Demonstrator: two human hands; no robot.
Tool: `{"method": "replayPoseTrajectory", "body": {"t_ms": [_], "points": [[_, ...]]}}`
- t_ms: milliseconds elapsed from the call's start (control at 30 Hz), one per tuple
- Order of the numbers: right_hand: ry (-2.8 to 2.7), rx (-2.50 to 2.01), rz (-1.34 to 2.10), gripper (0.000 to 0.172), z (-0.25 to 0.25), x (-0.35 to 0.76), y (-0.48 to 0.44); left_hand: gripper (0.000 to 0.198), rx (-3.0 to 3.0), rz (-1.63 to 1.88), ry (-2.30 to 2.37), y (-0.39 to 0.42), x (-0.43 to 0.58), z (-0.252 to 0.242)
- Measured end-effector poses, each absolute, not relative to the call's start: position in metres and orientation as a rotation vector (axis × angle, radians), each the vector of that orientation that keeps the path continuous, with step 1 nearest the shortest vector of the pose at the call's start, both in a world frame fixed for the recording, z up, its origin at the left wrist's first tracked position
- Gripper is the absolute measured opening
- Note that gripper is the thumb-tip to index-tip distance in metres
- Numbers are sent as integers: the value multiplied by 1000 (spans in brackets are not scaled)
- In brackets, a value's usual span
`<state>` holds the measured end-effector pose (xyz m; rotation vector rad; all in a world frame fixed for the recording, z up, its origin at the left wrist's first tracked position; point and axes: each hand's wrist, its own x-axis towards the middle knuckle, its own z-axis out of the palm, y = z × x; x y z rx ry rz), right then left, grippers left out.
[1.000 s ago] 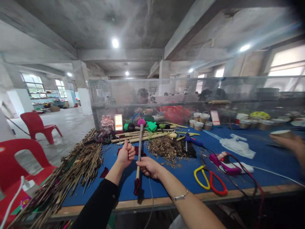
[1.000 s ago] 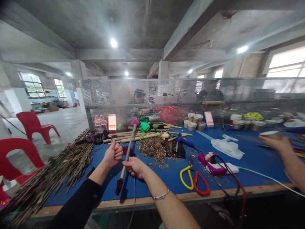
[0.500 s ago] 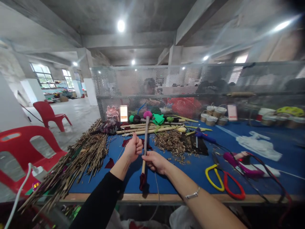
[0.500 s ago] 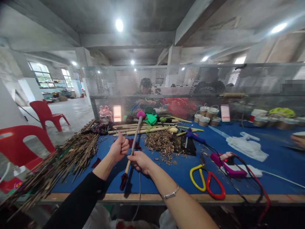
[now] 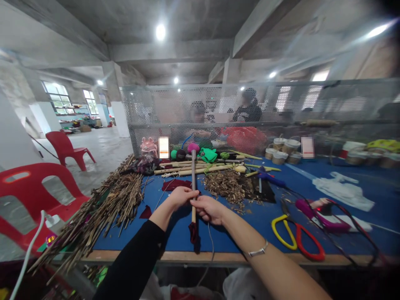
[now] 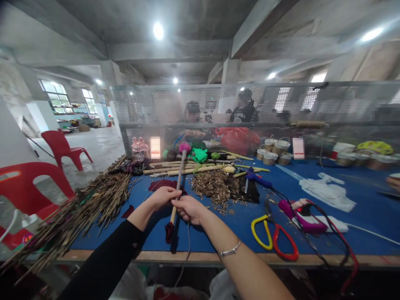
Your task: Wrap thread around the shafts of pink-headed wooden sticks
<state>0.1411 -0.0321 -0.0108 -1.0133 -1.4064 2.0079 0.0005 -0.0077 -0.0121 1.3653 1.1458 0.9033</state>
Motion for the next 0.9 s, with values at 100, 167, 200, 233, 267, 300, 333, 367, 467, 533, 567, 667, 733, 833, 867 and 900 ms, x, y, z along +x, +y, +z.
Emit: {"method": "replayPoseTrajectory", "body": {"t_ms": [100, 167, 200, 233, 267, 300, 333, 367, 467, 533, 567, 667, 733, 833, 867, 900], "points": [[-1342, -926, 2180, 23, -8, 148, -32, 34, 1304, 876, 1039, -8, 1, -10], [-1322, -860, 2231, 21, -7, 153, -31, 30, 1254, 865, 999, -8, 2, -9], [-1319, -827, 2246, 21, -7, 154, -30, 29, 1230, 862, 990, -8, 2, -9], [-1320, -795, 2253, 21, -7, 155, -30, 28, 1208, 861, 989, -7, 2, -8], [-1327, -770, 2251, 22, -8, 155, -30, 28, 1189, 864, 995, -7, 2, -7], [-1336, -753, 2240, 23, -8, 154, -30, 29, 1173, 870, 1008, -7, 2, -5], [-1343, -743, 2218, 24, -9, 153, -30, 31, 1161, 881, 1025, -8, 1, -3], [-1347, -740, 2192, 25, -9, 152, -31, 33, 1149, 899, 1042, -10, 0, 0], [-1347, -769, 2121, 31, -10, 148, -33, 45, 1192, 989, 1195, -29, -6, 7], [-1349, -791, 2079, 33, -11, 145, -34, 51, 1335, 1008, 1387, -51, -10, 8], [-1349, -806, 2057, 34, -12, 143, -35, 52, 1412, 979, 1452, -63, -12, 7], [-1336, -854, 1974, 36, -16, 136, -37, 46, 1506, 907, 1449, -95, -9, -2], [-1321, -884, 1929, 37, -19, 132, -40, 42, 1433, 885, 1385, -107, -4, -8], [-1289, -929, 1882, 37, -22, 128, -44, 39, 1334, 902, 1322, -111, 3, -14], [-1277, -944, 1869, 37, -23, 128, -45, 38, 1313, 921, 1312, -110, 5, -14], [-1266, -949, 1859, 37, -22, 128, -46, 38, 1291, 944, 1300, -109, 6, -14]]}}
